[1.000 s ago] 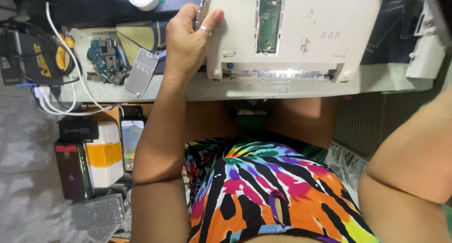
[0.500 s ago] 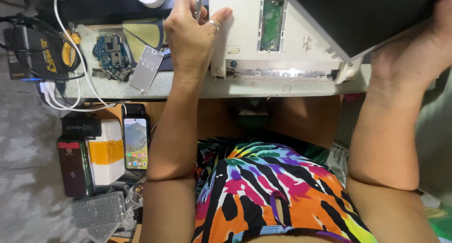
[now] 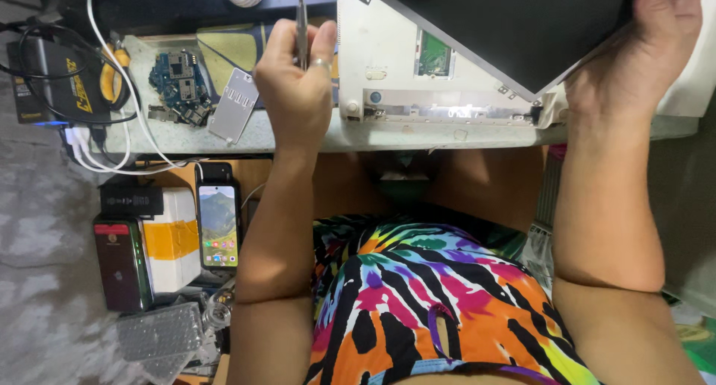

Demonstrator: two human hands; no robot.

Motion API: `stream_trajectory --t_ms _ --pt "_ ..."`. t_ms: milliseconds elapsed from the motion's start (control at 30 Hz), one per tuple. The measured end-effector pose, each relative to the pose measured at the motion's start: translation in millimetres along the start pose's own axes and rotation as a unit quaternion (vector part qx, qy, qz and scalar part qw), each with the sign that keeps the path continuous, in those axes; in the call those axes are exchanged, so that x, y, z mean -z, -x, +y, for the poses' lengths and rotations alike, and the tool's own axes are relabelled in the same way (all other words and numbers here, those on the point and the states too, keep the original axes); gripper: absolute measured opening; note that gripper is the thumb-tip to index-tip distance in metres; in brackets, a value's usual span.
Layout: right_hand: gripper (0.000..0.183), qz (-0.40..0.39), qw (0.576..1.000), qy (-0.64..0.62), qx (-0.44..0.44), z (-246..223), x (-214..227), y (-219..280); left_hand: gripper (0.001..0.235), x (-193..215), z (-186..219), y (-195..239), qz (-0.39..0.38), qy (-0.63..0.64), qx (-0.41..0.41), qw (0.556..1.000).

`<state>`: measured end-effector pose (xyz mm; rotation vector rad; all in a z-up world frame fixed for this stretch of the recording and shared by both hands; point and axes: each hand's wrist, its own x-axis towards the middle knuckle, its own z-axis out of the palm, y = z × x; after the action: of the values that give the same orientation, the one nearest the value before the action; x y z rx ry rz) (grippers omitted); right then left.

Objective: The person removes the laptop screen, cleans the back of the panel with a brush, reconnects the ribbon cable, and reattaches the screen to the laptop body.

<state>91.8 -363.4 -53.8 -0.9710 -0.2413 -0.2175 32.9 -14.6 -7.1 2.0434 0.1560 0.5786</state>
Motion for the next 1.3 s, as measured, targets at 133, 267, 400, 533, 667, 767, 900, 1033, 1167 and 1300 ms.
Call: stream_trajectory --t_ms 133,267,400,533,667,767,900,1033,1167,1300 --pt "0.028 0.04 0.998 -0.025 -0.038 -3 -5 -2 0.019 15 11 16 -0.064 0.214 0.115 0.968" --pt "0.026 0.062 0.99 0.005 -0.128 -26 -31 5 0.023 25 16 31 -0.113 0.383 0.13 0.908" --pt "0.033 0.032 0.981 0.009 -0.192 -47 -64 16 0.022 33 9 45 -0.13 0.406 0.19 0.884" --pt "0.04 0.058 0.975 0.025 -0.215 -54 -78 16 0.012 33 -1 57 -0.136 0.432 0.283 0.845" --pt "0.047 0.062 0.977 0.102 -0.175 -46 -70 19 0.018 29 -8 64 -0.151 0.43 0.277 0.846" --pt "0.049 0.046 0.971 0.198 -0.126 -35 -53 19 0.02 28 -16 66 -0.183 0.431 0.246 0.849" --pt "0.048 0.035 0.958 0.267 -0.098 -26 -41 17 0.02 32 -26 63 -0.218 0.43 0.276 0.831" --pt "0.049 0.08 0.947 0.284 -0.124 -26 -48 13 0.02 35 -28 57 -0.231 0.442 0.293 0.816" --pt "0.047 0.105 0.948 0.269 -0.131 -29 -56 12 0.021 36 -31 52 -0.245 0.459 0.319 0.792" --pt "0.047 0.111 0.953 0.255 -0.121 -30 -58 12 0.021 35 -37 51 -0.239 0.463 0.357 0.775"
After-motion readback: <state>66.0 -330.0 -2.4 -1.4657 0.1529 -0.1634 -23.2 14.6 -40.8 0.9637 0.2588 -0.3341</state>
